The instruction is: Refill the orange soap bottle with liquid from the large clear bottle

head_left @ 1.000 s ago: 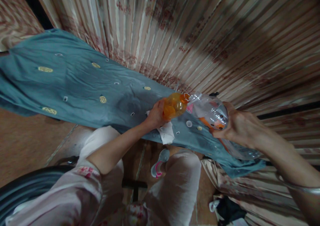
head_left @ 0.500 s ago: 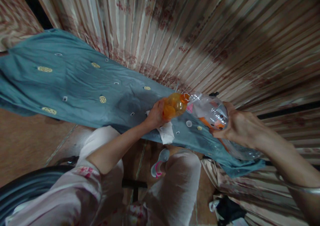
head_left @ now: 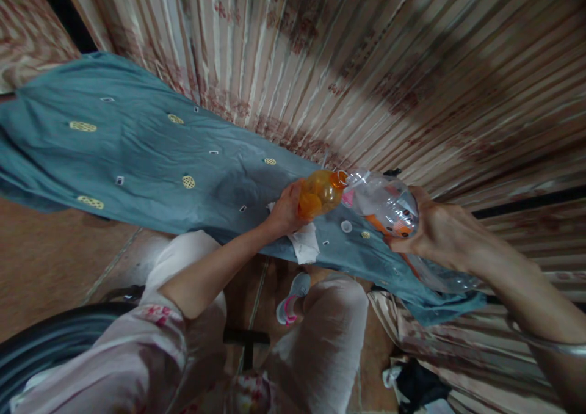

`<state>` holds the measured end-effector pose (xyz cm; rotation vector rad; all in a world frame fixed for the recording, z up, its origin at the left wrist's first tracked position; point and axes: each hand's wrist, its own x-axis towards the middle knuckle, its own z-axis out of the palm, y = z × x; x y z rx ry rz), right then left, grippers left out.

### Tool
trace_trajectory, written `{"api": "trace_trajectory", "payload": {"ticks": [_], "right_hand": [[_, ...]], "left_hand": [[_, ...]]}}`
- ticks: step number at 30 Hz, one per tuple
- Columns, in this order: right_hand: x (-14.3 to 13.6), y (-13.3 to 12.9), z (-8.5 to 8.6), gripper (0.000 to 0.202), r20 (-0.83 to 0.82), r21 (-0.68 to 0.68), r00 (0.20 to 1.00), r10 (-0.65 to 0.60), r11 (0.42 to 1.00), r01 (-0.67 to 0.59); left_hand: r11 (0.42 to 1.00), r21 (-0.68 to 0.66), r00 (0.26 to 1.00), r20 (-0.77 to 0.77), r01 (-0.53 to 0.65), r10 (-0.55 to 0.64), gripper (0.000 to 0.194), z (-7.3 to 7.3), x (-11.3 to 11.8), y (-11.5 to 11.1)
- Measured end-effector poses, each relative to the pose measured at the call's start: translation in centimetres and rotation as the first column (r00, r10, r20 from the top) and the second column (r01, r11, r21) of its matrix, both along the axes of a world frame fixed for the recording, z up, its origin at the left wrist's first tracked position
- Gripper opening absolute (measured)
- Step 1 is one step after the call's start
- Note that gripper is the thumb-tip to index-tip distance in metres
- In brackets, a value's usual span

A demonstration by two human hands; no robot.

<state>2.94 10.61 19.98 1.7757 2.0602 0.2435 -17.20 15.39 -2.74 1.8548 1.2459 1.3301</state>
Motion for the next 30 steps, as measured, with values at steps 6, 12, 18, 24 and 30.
{"api": "trace_trajectory", "payload": {"ticks": [6, 12, 18, 24, 30], "right_hand": [[0.04, 0.02, -0.14, 0.076, 0.017, -0.001, 1.000, 0.012, 1.000, -0.012], [-0.42, -0.15, 0.16, 0.075, 0.015, -0.027, 0.999, -0.029, 0.999, 0.029], [-0.44, -0.06, 0.22, 0.072, 0.014, -0.029, 1.000, -0.022, 0.999, 0.022], [0.28, 0.01, -0.03, 0.077, -0.016, 0.007, 1.000, 0.021, 1.000, -0.021], [0.18, 0.11, 0.22, 0.083, -0.059, -0.018, 0.998, 0.031, 0.999, -0.032]], "left_hand": [[1.000, 0.008, 1.000, -0.006, 0.010, -0.010, 0.086, 0.04, -0.15, -0.09], [1.000, 0.018, 1.000, -0.009, 0.019, -0.019, 0.088, -0.03, -0.23, -0.05], [1.000, -0.001, 1.000, -0.011, -0.003, 0.003, 0.088, 0.00, -0.08, 0.01], [1.000, -0.001, 1.000, 0.017, 0.009, -0.009, 0.088, -0.35, -0.03, 0.08], [1.000, 0.010, 1.000, 0.012, -0.005, 0.005, 0.085, -0.21, 0.04, 0.05]]}}
